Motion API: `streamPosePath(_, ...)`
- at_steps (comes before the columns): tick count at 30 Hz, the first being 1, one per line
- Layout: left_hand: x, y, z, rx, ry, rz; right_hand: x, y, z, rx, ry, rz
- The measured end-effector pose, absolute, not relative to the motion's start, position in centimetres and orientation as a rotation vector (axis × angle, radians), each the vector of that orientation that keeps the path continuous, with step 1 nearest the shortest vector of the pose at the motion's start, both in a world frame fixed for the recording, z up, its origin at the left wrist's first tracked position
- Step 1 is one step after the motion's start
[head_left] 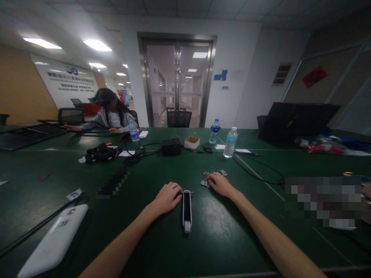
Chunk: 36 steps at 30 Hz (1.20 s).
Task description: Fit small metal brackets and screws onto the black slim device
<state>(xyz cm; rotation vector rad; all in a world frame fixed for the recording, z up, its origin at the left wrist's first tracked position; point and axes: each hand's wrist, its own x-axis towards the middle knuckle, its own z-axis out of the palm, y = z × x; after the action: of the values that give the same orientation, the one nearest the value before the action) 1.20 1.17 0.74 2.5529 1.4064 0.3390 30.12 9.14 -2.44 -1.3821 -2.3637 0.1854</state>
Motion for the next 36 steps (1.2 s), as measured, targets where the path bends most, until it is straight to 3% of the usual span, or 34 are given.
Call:
streamPosePath(31, 1.2, 1.3, 0.6, 2.575, 1.397, 0.317, 29.7, 8.7, -1.3, -1.348, -2.331, 0.182)
streamPosePath(36, 1.2, 1.3, 0.6, 2.578, 1.396, 0.329, 28.5, 7.5, -0.4, -1.2, -2.313, 0.422)
